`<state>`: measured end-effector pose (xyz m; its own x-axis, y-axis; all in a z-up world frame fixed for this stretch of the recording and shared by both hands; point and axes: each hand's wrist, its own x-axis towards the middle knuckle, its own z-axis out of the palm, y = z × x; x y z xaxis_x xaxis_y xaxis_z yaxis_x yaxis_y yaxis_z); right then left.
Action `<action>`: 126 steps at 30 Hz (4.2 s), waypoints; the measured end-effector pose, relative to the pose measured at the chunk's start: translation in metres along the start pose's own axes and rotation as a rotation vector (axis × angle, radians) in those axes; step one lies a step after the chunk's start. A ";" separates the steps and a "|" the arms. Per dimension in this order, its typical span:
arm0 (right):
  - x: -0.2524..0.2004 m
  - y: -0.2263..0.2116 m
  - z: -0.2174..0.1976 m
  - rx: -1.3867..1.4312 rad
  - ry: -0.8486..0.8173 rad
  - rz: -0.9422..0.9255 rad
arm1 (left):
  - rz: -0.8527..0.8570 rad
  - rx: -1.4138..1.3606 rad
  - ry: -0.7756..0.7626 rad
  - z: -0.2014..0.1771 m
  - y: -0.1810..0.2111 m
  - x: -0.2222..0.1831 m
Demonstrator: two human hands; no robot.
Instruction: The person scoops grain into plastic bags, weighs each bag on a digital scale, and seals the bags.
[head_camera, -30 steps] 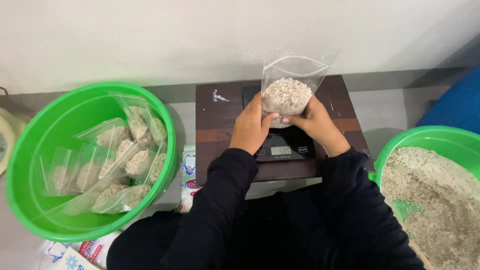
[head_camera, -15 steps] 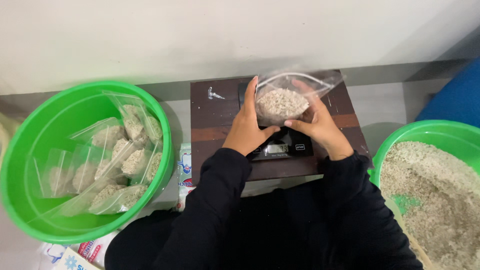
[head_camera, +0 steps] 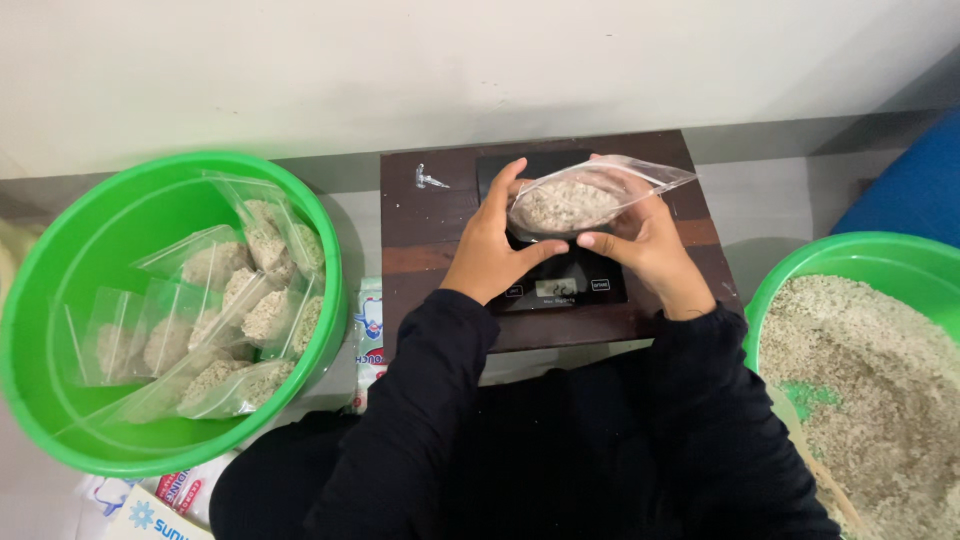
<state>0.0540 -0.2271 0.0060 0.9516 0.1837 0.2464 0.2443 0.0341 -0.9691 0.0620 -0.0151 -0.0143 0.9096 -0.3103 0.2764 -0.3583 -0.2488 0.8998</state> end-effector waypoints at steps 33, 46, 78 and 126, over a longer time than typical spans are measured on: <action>-0.002 0.003 0.006 -0.036 0.154 -0.080 | 0.127 -0.009 0.165 0.009 -0.007 0.001; -0.113 -0.033 -0.071 -0.143 0.392 -0.111 | 0.328 0.147 0.272 0.138 0.101 -0.019; -0.339 0.052 -0.272 -0.841 0.370 0.876 | 0.268 0.027 -0.373 0.272 0.099 -0.010; -0.341 0.168 -0.333 -1.194 0.602 1.072 | 0.271 -0.040 -0.142 0.368 0.063 -0.023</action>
<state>-0.1676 -0.6109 -0.2366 0.6323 -0.7438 -0.2169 -0.7741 -0.5957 -0.2142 -0.0590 -0.3609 -0.0879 0.7425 -0.4862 0.4608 -0.5728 -0.1043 0.8130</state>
